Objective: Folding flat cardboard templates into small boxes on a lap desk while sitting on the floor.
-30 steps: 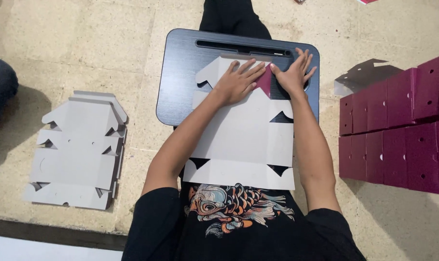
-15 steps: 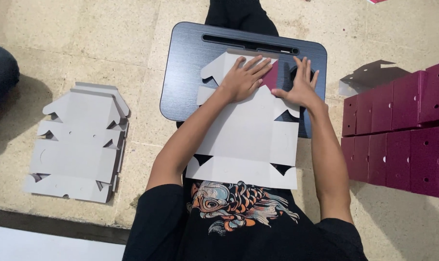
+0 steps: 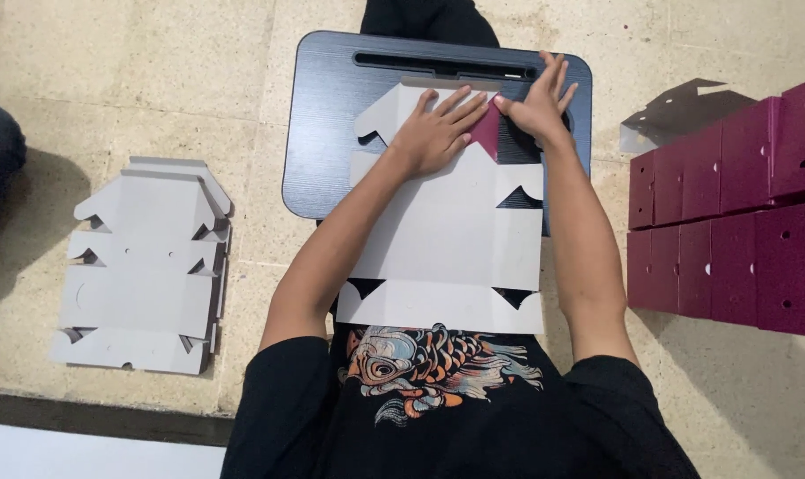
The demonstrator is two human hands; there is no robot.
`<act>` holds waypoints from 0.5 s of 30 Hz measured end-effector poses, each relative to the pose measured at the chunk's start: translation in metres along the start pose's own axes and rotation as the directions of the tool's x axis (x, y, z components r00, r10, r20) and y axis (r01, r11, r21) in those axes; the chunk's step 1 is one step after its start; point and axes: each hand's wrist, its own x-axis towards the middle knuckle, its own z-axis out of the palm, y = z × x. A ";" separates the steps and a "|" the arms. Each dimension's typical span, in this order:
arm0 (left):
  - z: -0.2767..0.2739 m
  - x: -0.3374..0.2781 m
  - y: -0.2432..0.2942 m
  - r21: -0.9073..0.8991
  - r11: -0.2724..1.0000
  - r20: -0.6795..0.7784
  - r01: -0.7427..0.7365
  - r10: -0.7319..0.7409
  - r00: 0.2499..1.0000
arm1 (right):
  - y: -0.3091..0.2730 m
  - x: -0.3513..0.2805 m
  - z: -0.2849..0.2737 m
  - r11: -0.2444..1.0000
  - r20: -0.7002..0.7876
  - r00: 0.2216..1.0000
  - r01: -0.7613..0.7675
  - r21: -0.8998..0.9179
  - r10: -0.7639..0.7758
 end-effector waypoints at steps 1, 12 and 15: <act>-0.002 -0.001 0.000 -0.001 1.000 0.002 -0.004 0.004 1.000 | 0.000 0.005 0.002 1.000 -0.002 1.000 -0.004 0.002 0.004; 0.000 -0.003 0.000 0.071 0.997 -0.050 -0.014 0.018 0.999 | 0.022 0.019 0.017 0.997 -0.104 0.993 0.060 -0.044 -0.064; 0.002 -0.002 0.000 0.080 0.997 -0.049 -0.003 0.007 0.999 | 0.023 0.021 0.018 0.998 -0.117 0.991 0.057 -0.032 -0.060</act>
